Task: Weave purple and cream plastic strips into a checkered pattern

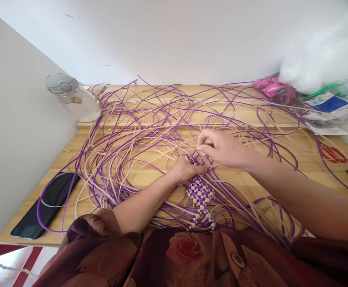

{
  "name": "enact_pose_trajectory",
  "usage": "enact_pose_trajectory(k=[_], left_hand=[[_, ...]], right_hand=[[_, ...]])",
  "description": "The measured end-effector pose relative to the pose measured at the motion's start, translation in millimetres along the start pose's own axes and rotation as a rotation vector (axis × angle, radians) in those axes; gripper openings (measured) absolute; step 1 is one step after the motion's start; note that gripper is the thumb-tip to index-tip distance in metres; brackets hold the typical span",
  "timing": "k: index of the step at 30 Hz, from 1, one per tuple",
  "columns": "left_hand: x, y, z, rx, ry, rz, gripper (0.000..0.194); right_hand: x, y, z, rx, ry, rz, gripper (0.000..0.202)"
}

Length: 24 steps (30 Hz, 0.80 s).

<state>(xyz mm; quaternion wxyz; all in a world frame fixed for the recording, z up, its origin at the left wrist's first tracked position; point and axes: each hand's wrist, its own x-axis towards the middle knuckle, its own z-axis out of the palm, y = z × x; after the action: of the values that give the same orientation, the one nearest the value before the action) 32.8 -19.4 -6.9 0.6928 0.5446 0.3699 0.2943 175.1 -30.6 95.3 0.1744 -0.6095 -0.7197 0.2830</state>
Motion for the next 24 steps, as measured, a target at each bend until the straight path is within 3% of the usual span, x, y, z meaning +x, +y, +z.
enact_pose_trajectory(k=[2,4,8,11,17,22,24], left_hand=[[-0.2,0.0,0.4,-0.002,0.007,0.009,0.025],[0.3,-0.8,0.6,-0.029,0.004,0.037,0.025],[1.8,-2.4,0.5,-0.067,-0.025,0.062,0.022],[1.4,-1.4,1.0,-0.08,-0.022,0.046,0.019],[0.7,-2.3,1.2,-0.095,-0.013,0.037,0.021],[1.6,-2.6,1.2,-0.138,-0.038,0.074,0.02],[0.6,-0.2,1.6,-0.133,-0.037,0.087,0.019]], right_hand=[[3.1,-6.9,-6.4,0.29,-0.129,0.053,0.01],[2.9,-10.6,-12.2,0.376,-0.171,0.048,0.015],[-6.1,-4.0,-18.1,-0.071,0.027,-0.045,0.023],[-14.9,5.2,-11.6,-0.312,-0.047,-0.1,0.016],[-15.4,0.2,-9.8,-0.179,-0.097,-0.009,0.018],[-14.4,13.6,-5.3,-0.325,-0.15,-0.177,0.014],[-15.3,17.2,-1.2,-0.264,-0.159,-0.149,0.012]])
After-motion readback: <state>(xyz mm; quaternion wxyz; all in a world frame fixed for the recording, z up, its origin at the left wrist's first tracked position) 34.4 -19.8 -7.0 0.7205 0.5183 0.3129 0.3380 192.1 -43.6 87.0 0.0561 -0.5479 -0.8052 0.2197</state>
